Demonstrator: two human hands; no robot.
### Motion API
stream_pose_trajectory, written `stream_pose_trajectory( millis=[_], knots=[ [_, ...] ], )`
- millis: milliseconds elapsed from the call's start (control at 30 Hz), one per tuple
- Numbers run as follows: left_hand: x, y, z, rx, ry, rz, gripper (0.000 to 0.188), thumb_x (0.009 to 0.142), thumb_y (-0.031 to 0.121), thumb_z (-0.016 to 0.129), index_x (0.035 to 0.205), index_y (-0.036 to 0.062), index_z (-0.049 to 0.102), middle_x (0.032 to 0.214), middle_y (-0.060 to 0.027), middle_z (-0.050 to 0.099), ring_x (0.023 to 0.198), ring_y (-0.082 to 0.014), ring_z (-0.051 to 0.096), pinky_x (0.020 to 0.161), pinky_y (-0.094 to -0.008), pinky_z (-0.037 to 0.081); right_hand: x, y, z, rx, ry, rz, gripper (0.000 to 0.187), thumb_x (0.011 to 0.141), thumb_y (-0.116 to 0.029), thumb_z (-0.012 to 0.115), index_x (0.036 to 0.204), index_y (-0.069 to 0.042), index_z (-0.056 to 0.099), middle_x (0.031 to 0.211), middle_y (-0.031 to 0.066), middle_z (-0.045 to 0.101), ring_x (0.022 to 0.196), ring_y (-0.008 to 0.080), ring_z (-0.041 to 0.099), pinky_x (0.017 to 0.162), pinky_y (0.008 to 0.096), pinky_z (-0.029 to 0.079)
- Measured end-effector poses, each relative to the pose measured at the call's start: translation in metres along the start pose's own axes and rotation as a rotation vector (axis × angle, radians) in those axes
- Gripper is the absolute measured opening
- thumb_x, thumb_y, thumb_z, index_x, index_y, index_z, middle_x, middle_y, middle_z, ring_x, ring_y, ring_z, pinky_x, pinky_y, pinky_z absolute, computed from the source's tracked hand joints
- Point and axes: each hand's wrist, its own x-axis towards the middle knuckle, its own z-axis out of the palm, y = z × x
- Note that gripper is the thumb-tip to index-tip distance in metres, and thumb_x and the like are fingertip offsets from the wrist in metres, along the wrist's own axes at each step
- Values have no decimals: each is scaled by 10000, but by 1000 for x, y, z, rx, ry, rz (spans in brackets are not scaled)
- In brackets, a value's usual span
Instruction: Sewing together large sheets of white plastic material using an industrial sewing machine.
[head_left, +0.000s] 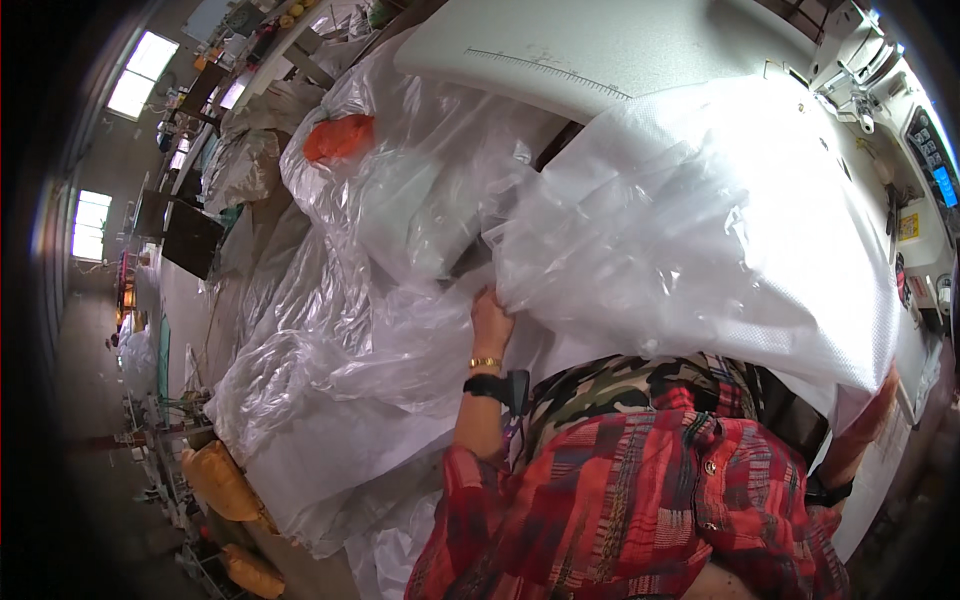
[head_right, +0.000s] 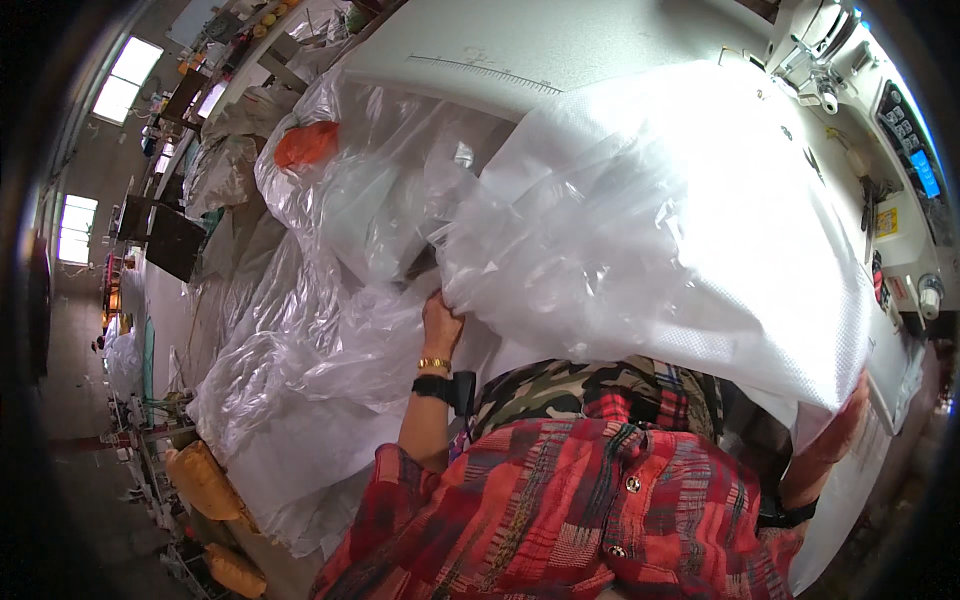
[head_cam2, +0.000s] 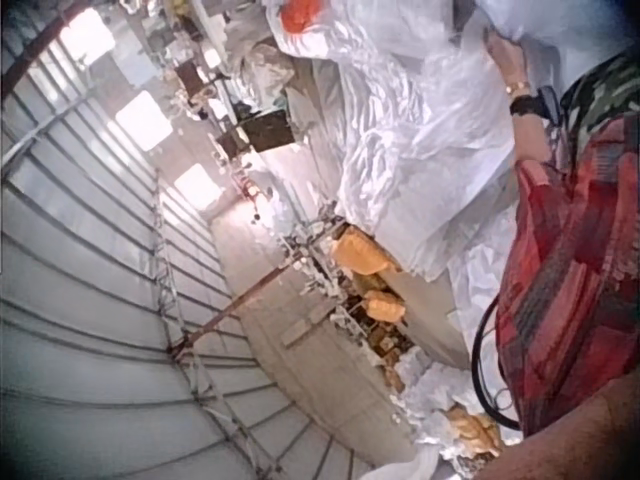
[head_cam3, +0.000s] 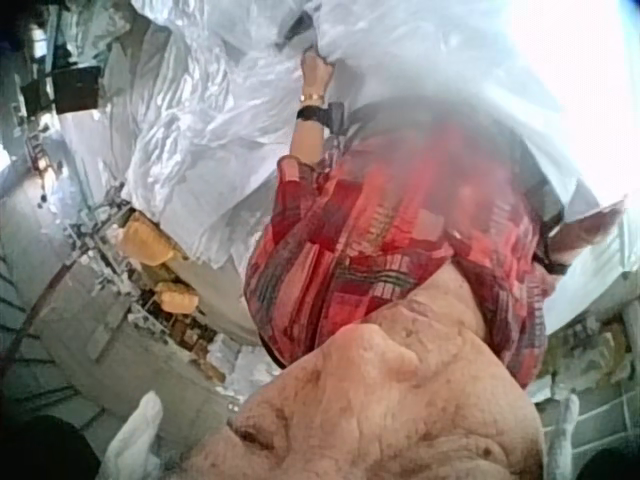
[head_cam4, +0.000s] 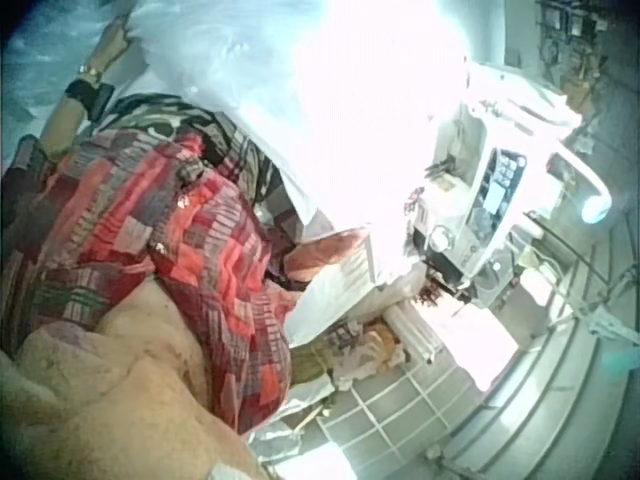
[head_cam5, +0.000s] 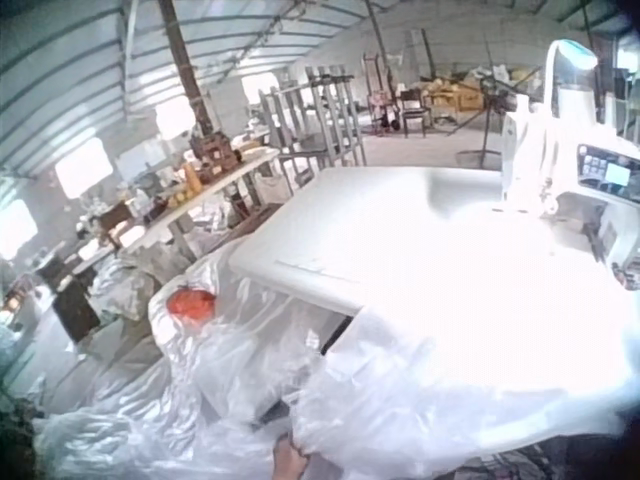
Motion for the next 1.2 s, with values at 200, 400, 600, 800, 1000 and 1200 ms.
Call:
stream_pose_trajectory(
  millis=[200,400,600,800,1000,1200],
  knots=[
    [-57,34,-16,-320,217,15,280,741,79,673,1014,14,671,897,-161,697,837,-330,679,738,-379,515,-15,25,-12,237,-144,309,810,723,-365,788,1335,39,445,1179,133,613,1064,267,615,892,374,513],
    [-34,63,-55,-444,622,57,270,814,187,661,1016,8,649,938,-123,685,855,-255,655,749,-381,505,-19,13,9,305,-122,390,762,718,-283,766,1322,57,448,1148,138,630,978,269,653,846,373,540],
    [72,104,-183,-43,892,350,346,879,259,621,1127,19,597,1081,-127,639,952,-283,609,840,-407,488,-10,-5,41,578,-335,519,696,698,-194,781,1281,63,502,1119,140,656,982,253,657,868,366,528],
    [245,163,-313,441,633,566,388,866,204,622,1197,12,556,1168,-154,599,1051,-312,568,904,-420,462,26,6,102,532,-799,407,438,775,-180,814,1143,-10,651,1043,73,675,950,149,628,824,286,506],
    [353,161,-367,765,238,578,452,853,149,624,1267,5,516,1255,-180,559,1150,-342,526,967,-433,436,25,42,182,565,-884,447,331,885,-249,707,1129,-31,658,1002,7,637,942,80,551,800,262,449],
    [328,143,-328,865,161,606,528,839,93,626,1337,-2,475,1343,-207,519,1249,-372,484,1030,-446,410,24,60,224,396,-964,392,303,943,-317,615,1057,-39,657,925,-37,589,878,55,513,772,240,417]
  ],
)
